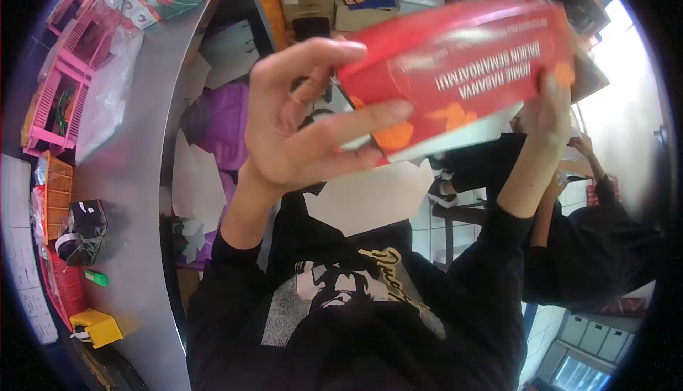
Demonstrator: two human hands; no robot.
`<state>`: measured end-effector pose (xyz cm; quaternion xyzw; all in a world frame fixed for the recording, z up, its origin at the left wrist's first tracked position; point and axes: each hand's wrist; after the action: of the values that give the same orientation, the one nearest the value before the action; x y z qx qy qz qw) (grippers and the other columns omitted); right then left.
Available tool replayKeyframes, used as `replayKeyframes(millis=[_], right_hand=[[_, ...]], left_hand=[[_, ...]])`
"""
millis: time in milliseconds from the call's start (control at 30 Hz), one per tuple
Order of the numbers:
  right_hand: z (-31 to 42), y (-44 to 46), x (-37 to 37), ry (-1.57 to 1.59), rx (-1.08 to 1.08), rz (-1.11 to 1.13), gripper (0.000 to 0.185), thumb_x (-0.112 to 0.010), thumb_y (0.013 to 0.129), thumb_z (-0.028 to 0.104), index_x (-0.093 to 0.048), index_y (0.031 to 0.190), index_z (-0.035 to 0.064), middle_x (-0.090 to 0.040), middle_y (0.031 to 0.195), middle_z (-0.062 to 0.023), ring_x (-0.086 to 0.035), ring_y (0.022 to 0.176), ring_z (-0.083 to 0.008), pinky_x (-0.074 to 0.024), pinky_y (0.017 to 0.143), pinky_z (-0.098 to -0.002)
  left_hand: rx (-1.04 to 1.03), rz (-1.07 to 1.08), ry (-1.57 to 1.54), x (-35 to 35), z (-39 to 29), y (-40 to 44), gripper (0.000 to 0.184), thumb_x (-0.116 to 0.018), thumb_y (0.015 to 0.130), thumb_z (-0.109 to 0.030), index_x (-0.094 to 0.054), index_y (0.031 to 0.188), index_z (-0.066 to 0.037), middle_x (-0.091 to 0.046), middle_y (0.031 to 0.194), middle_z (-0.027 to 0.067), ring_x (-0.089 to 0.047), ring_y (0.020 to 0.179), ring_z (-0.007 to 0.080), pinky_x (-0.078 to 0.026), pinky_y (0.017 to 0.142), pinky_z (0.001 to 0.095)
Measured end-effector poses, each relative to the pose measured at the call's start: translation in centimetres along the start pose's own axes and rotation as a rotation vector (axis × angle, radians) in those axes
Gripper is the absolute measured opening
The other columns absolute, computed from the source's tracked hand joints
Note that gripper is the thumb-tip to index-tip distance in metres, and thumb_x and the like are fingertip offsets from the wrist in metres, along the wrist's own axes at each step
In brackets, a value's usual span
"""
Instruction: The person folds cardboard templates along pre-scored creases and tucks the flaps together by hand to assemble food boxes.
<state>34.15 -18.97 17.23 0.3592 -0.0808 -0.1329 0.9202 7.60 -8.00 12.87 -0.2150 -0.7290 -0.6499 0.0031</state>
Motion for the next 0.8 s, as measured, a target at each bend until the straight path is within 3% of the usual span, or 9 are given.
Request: replayKeyframes(millis=[67, 200, 267, 300, 467, 567, 667, 767, 800], right_hand=[[1.1, -2.0, 0.2, -0.129, -0.05, 0.048, 0.096, -0.069, 0.075, 0.052, -0.03, 0.141, -0.0042, -0.042, 0.14, -0.0197, -0.046, 0.127, -0.0265, -0.0374, 0.105, -0.0387], [1.4, -7.7, -2.2, -0.072, -0.255, -0.136, 0.095, -0.069, 0.076, 0.055, -0.029, 0.142, -0.0024, -0.038, 0.142, -0.0201, -0.041, 0.13, -0.0281, -0.0335, 0.107, -0.0403], [1.5, -11.5, -4.2, -0.05, -0.327, -0.245, 0.094, -0.068, 0.078, 0.053, -0.027, 0.143, -0.0014, -0.036, 0.143, -0.0197, -0.038, 0.132, -0.0281, -0.03, 0.109, -0.0412], [1.7, -13.3, -4.9, -0.036, -0.357, -0.282, 0.094, -0.068, 0.079, 0.052, -0.026, 0.143, -0.001, -0.035, 0.143, -0.0194, -0.037, 0.133, -0.0281, -0.0286, 0.109, -0.0416], [1.3, -21.1, -6.1, -0.004, -0.587, -0.129, 0.103, -0.072, 0.073, 0.056, -0.023, 0.145, 0.0011, -0.028, 0.148, -0.018, -0.032, 0.135, -0.0265, -0.0288, 0.109, -0.0418], [-2.4, -24.9, -5.6, -0.492, -0.536, 0.006, 0.061, -0.067, 0.085, 0.012, -0.037, 0.136, -0.0006, -0.042, 0.135, -0.0154, -0.044, 0.124, -0.0231, -0.0366, 0.103, -0.0381], [-6.5, -26.9, -4.5, -0.392, -0.733, -0.174, 0.035, -0.056, 0.086, -0.005, -0.047, 0.12, -0.0023, -0.054, 0.118, -0.0131, -0.054, 0.11, -0.0181, -0.0432, 0.094, -0.0316], [-9.0, -26.7, -4.6, -0.184, -0.702, -0.261, 0.026, -0.056, 0.086, -0.005, -0.048, 0.11, -0.0026, -0.059, 0.104, -0.0101, -0.058, 0.099, -0.0141, -0.0464, 0.084, -0.0273], [-9.2, -26.2, -5.2, -0.202, -0.65, -0.303, 0.025, -0.059, 0.084, -0.005, -0.05, 0.107, -0.0032, -0.06, 0.099, -0.0084, -0.059, 0.097, -0.0129, -0.0468, 0.083, -0.027]], left_hand=[[0.003, 0.009, -0.112, -0.5, -0.5, -0.8, 0.046, -0.083, 0.064, -0.013, -0.071, 0.108, -0.018, -0.042, 0.124, 0.0144, -0.049, 0.115, 0.0277, -0.054, 0.087, 0.032], [0.092, 0.014, -0.208, -2.3, -2.3, -3.6, 0.04, -0.078, 0.073, -0.024, -0.066, 0.11, -0.016, -0.042, 0.126, 0.0178, -0.044, 0.118, 0.0325, -0.041, 0.1, 0.0449], [0.216, 0.012, -0.184, -3.4, -3.9, -5.2, 0.04, -0.061, 0.086, -0.045, -0.056, 0.107, -0.011, -0.038, 0.128, 0.0252, -0.042, 0.119, 0.0349, -0.03, 0.105, 0.0493], [0.235, -0.001, -0.186, -4.1, -4.7, -6.5, 0.04, -0.047, 0.092, -0.047, -0.051, 0.105, -0.01, -0.038, 0.13, 0.0283, -0.041, 0.117, 0.0357, -0.029, 0.102, 0.0472], [0.584, 0.098, -0.373, -3.5, -9.4, -13.3, 0.03, -0.052, 0.091, -0.032, -0.042, 0.106, -0.008, -0.034, 0.129, 0.0281, -0.037, 0.12, 0.0343, -0.028, 0.102, 0.0467], [0.749, 0.215, -0.407, -2.6, -9.6, -15.6, 0.032, -0.052, 0.089, -0.025, -0.04, 0.112, -0.007, -0.031, 0.132, 0.0278, -0.034, 0.123, 0.0346, -0.026, 0.104, 0.0482], [0.685, 0.31, -0.343, -1.2, -6.7, -16.4, 0.041, -0.055, 0.085, -0.014, -0.039, 0.122, -0.006, -0.033, 0.135, 0.0234, -0.035, 0.127, 0.0344, -0.025, 0.107, 0.0461], [0.662, 0.294, -0.057, 1.2, -2.8, -15.4, 0.052, -0.066, 0.079, -0.01, -0.046, 0.127, -0.008, -0.039, 0.137, 0.0201, -0.037, 0.128, 0.0345, -0.031, 0.105, 0.0436], [0.647, 0.456, 0.0, 1.7, -1.8, -15.2, 0.052, -0.068, 0.077, -0.007, -0.051, 0.126, -0.009, -0.04, 0.138, 0.0186, -0.038, 0.128, 0.0341, -0.035, 0.104, 0.0427]])
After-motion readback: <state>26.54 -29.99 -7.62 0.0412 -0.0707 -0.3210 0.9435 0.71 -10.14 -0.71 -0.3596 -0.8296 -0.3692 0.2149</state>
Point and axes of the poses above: each hand's wrist, its own y-axis towards the middle knuckle, its own x-axis out of the back of the hand, z = x × y
